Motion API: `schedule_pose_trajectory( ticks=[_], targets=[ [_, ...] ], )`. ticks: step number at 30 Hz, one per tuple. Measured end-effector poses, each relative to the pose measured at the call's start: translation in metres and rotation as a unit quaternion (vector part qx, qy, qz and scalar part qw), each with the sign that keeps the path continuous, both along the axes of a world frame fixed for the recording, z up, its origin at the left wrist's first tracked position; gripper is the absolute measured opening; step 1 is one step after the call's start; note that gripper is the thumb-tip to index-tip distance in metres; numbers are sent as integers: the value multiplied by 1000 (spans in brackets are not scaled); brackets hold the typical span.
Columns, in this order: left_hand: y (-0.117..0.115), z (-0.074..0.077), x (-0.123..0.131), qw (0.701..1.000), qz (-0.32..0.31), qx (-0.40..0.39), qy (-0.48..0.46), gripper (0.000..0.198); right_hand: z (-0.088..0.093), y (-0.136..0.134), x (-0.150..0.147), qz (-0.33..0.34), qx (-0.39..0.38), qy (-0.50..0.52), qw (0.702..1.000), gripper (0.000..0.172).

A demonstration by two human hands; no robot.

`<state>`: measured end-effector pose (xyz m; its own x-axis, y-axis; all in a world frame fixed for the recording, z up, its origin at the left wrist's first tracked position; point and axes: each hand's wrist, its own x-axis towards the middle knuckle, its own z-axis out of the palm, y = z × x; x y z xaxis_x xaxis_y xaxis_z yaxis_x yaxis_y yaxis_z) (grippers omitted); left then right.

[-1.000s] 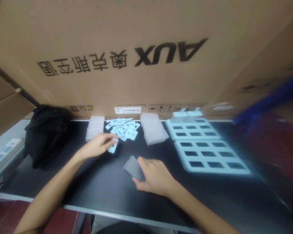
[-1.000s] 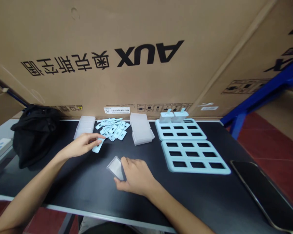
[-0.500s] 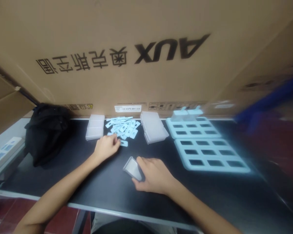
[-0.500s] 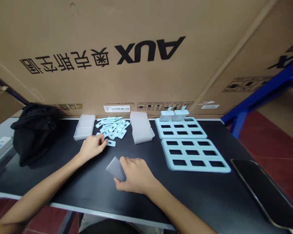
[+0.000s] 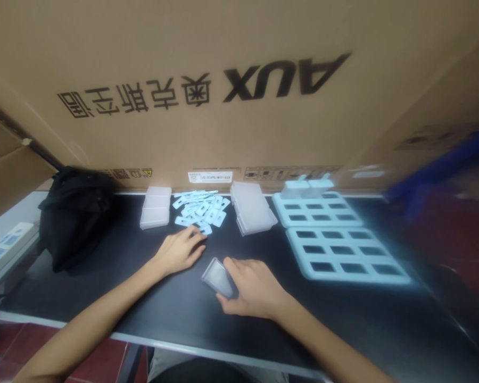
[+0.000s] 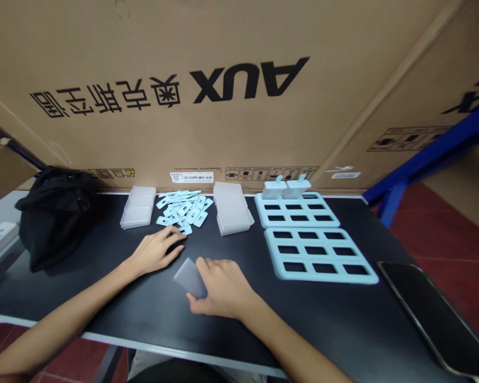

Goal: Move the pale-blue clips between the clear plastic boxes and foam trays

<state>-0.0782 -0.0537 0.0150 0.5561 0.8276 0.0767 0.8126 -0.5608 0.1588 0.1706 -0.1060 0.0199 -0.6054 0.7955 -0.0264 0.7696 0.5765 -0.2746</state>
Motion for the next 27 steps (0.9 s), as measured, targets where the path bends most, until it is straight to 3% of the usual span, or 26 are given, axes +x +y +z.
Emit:
schedule_pose_trajectory(
  ticks=[10, 15, 19, 23, 27],
  targets=[
    [2, -5, 0, 1000, 14, 21, 4, 35, -3, 2, 1, -9, 4, 16, 1000, 38],
    [-4, -9, 1, 999, -5, 34, -41, 28, 17, 8, 18, 8, 61, 112, 992, 30],
    [-8, -15, 2, 995, -67, 53, -52, 23, 54, 44, 50, -18, 135, 182, 974, 36],
    [-9, -18, 3, 989, -123, 68, -47, 21, 82, 103, 76, -37, 202, 126, 971, 51],
    [-11, -19, 4, 983, -164, 80, -35, 22, 87, 146, 56, -7, 205, 99, 974, 48]
  ],
)
